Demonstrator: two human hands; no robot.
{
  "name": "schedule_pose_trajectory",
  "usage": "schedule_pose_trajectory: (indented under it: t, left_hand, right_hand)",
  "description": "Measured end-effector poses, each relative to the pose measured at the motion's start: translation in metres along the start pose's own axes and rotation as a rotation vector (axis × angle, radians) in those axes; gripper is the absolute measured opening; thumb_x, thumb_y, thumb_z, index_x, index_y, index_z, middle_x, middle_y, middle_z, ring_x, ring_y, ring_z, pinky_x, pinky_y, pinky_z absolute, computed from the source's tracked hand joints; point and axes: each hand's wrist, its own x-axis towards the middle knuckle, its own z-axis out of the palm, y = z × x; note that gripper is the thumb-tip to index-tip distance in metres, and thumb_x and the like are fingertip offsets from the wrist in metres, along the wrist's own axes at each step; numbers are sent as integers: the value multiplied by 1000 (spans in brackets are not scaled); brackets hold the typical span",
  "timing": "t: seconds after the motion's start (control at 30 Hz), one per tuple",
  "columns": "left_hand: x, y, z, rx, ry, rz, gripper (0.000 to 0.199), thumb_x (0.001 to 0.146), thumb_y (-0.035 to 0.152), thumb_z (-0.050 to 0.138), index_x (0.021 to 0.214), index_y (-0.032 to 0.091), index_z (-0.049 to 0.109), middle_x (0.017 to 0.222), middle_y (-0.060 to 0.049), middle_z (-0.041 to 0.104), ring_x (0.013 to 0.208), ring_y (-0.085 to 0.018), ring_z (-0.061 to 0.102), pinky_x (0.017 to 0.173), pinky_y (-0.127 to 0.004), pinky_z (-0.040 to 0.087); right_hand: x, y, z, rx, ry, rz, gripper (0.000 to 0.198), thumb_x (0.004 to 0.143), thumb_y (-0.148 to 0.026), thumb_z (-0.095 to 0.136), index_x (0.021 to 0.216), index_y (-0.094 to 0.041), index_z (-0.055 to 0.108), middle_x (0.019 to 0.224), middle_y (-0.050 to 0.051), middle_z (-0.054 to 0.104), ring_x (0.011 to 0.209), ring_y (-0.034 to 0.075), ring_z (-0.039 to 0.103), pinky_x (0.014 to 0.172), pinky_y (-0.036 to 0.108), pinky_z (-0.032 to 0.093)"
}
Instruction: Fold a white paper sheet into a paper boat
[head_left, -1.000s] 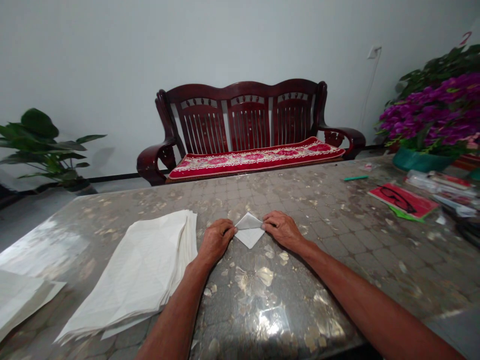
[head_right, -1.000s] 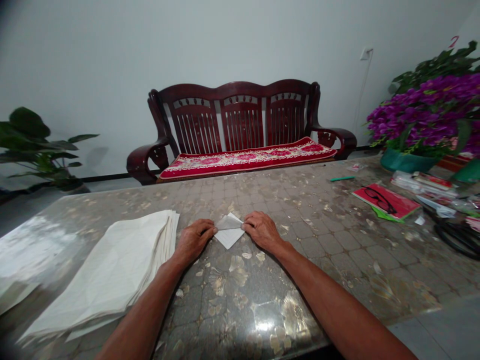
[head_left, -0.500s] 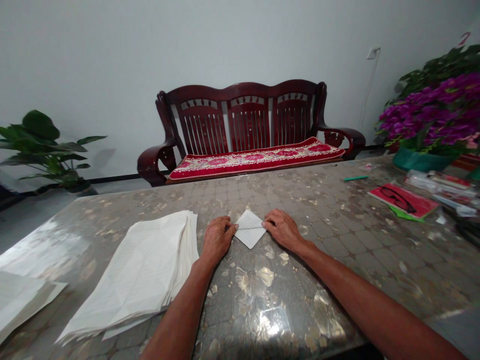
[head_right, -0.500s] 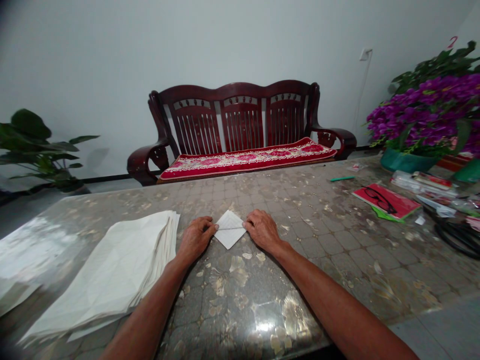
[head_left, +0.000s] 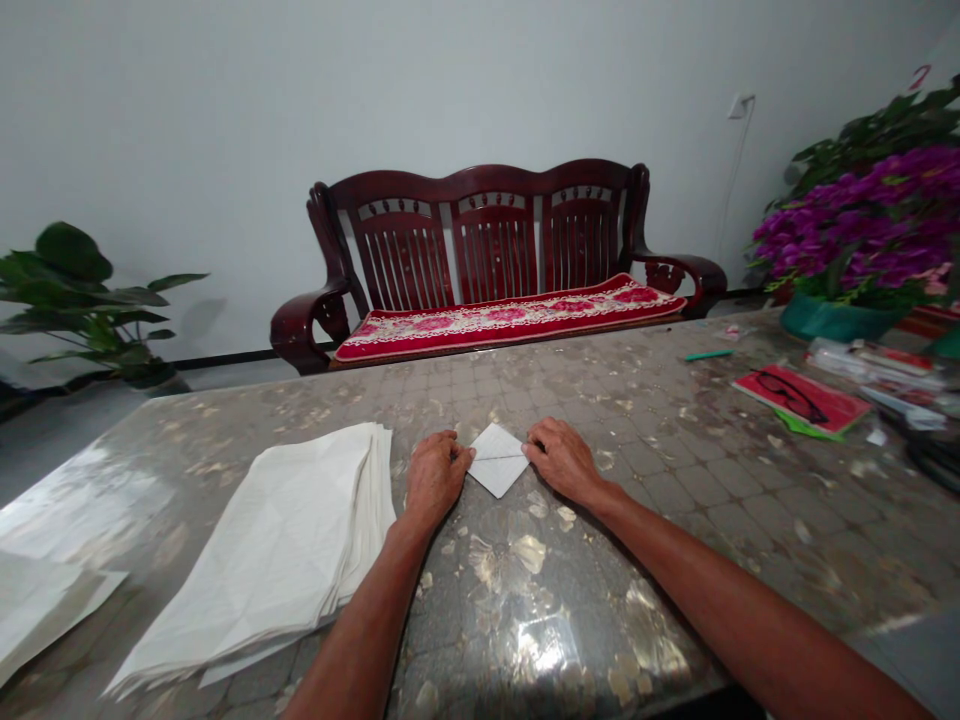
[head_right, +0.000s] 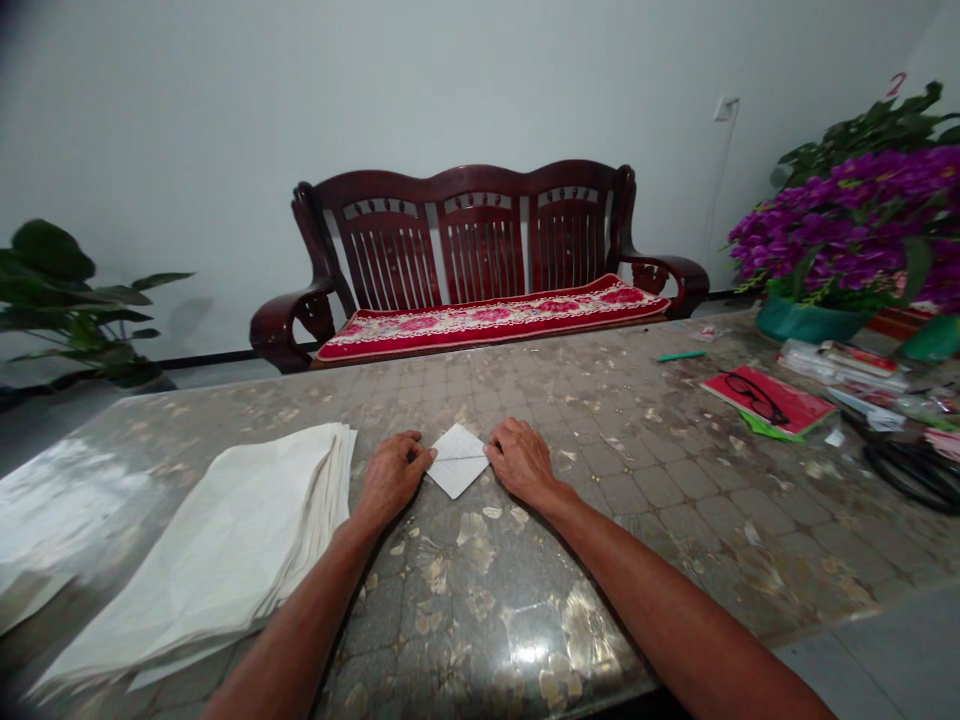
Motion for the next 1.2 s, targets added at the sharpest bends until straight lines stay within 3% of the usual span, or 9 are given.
schedule_pose_trajectory:
  t: [1.2]
  left_hand:
    - [0,2,3,9,20,-13,20,87,30,62,70,19,64,122,-13,68,116,-28,60,105,-42,44]
  right_hand:
    - [0,-10,-3,-120,0,40,12,94,-24,57,89,-19,67,100,6,67,96,20,56,79,30,38]
